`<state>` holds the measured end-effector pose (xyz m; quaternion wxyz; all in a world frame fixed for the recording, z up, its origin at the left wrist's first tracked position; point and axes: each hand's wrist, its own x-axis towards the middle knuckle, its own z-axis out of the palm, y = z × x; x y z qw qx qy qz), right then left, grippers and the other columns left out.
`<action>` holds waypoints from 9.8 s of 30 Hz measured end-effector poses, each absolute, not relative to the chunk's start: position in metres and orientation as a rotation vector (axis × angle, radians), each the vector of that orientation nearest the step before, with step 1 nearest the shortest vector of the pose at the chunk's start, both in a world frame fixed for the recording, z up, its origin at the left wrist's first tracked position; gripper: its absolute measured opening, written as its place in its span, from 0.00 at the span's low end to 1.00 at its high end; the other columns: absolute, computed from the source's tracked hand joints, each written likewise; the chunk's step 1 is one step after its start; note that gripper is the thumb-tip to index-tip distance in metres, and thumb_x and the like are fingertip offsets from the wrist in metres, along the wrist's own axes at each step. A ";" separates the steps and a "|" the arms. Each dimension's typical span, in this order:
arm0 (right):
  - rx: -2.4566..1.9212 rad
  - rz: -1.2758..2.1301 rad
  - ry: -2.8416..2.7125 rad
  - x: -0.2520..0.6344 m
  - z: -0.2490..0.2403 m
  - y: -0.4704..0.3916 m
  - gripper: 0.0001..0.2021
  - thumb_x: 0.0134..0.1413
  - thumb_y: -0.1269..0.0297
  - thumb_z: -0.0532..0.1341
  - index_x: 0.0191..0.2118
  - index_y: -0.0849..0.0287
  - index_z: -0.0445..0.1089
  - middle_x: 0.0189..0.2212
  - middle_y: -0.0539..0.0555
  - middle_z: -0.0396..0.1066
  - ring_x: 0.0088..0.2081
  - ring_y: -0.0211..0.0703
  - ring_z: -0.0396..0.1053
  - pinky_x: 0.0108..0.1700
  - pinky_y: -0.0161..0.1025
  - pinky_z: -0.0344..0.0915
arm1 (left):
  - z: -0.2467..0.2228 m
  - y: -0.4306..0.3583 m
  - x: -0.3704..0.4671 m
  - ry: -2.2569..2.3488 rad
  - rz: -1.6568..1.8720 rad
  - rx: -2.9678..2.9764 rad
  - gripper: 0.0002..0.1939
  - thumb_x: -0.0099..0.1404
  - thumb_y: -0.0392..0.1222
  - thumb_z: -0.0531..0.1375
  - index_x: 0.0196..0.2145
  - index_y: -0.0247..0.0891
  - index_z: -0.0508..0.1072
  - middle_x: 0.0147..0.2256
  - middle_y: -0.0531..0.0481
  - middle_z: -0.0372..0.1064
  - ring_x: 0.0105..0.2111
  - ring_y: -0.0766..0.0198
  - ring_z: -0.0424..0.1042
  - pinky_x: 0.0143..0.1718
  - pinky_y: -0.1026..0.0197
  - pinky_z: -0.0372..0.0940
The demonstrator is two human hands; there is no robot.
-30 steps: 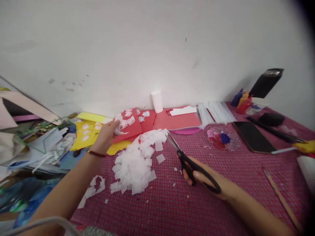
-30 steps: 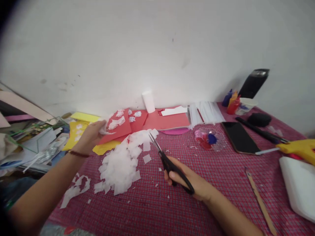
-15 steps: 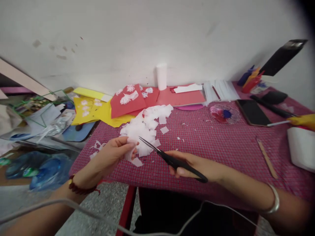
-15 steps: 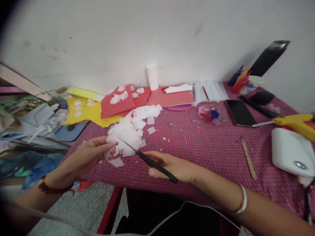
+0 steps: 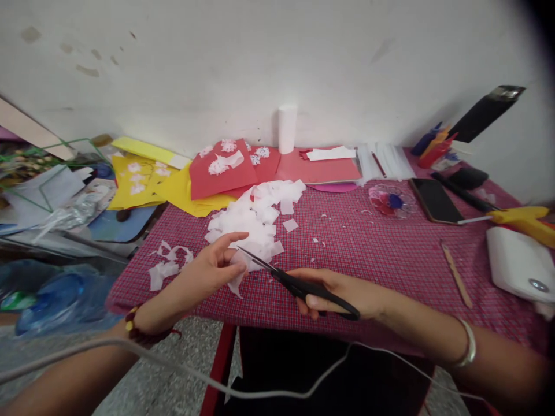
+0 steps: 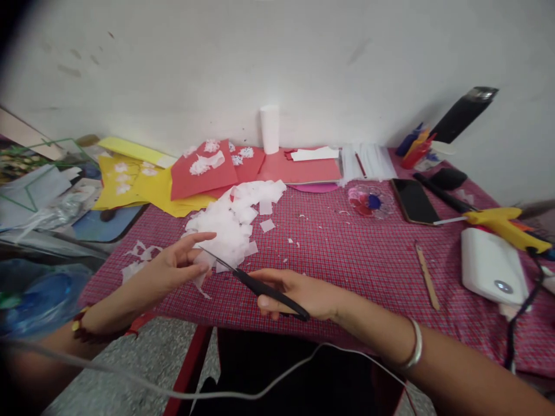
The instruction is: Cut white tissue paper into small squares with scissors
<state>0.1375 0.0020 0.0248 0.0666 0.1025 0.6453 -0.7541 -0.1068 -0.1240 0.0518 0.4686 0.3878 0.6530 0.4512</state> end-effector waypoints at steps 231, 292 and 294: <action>0.707 -2.768 1.220 0.179 0.004 0.013 0.26 0.53 0.43 0.65 0.47 0.60 0.66 0.33 0.51 0.71 0.29 0.34 0.67 0.32 0.34 0.62 | 0.013 -0.100 -0.090 1.247 1.628 0.288 0.11 0.53 0.38 0.69 0.29 0.36 0.70 0.23 0.55 0.70 0.23 0.70 0.70 0.25 0.69 0.64; 0.222 -2.468 1.976 0.185 0.007 0.039 0.32 0.60 0.37 0.54 0.53 0.62 0.65 0.33 0.52 0.65 0.29 0.36 0.61 0.31 0.35 0.62 | 0.028 -0.075 -0.128 1.367 1.564 0.652 0.07 0.47 0.33 0.68 0.24 0.37 0.74 0.20 0.56 0.66 0.19 0.71 0.64 0.22 0.68 0.61; 0.377 -2.347 2.130 0.194 0.018 0.053 0.31 0.58 0.36 0.55 0.51 0.60 0.67 0.34 0.52 0.65 0.31 0.37 0.63 0.33 0.35 0.63 | 0.033 -0.073 -0.142 1.543 1.585 0.779 0.06 0.49 0.35 0.68 0.25 0.38 0.75 0.20 0.55 0.66 0.20 0.70 0.63 0.22 0.68 0.59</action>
